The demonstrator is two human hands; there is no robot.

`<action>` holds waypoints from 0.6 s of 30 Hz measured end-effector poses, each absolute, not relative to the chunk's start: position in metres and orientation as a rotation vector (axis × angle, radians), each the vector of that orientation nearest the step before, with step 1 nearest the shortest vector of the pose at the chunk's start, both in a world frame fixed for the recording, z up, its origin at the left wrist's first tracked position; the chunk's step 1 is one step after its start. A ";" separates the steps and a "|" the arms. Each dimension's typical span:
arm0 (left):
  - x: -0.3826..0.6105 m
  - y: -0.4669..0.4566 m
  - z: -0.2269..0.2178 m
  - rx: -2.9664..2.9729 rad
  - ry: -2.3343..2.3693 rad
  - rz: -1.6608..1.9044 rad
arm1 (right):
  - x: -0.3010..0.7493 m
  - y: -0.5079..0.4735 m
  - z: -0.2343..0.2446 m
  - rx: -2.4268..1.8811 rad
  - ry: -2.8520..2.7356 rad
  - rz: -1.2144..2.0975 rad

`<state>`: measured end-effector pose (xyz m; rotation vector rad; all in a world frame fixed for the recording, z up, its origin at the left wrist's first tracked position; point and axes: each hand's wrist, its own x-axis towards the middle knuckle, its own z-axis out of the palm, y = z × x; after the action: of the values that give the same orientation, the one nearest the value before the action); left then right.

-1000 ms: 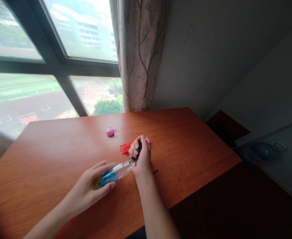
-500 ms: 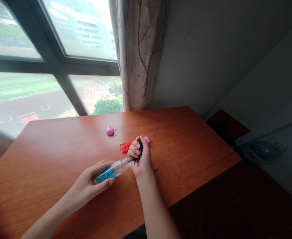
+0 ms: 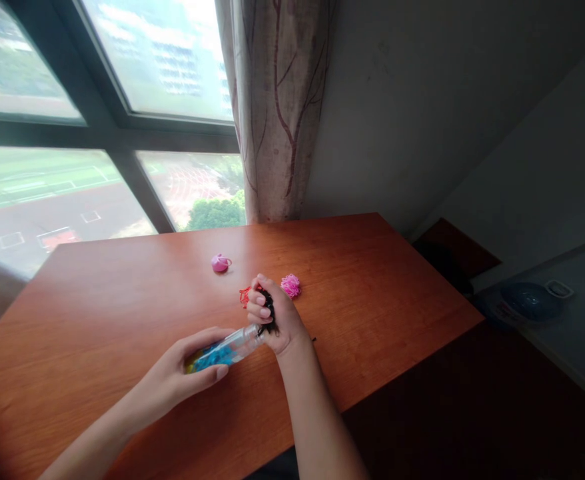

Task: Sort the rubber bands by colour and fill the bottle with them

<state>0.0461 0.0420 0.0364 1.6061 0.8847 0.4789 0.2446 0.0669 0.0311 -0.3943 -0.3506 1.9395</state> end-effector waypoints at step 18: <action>0.047 0.041 0.040 1.528 0.902 0.475 | 0.224 0.065 0.045 -0.733 -0.420 1.306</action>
<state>0.0474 0.0408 0.0396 1.5275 0.9024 0.4746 0.2245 0.0648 0.0447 -0.7335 -0.4199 1.3059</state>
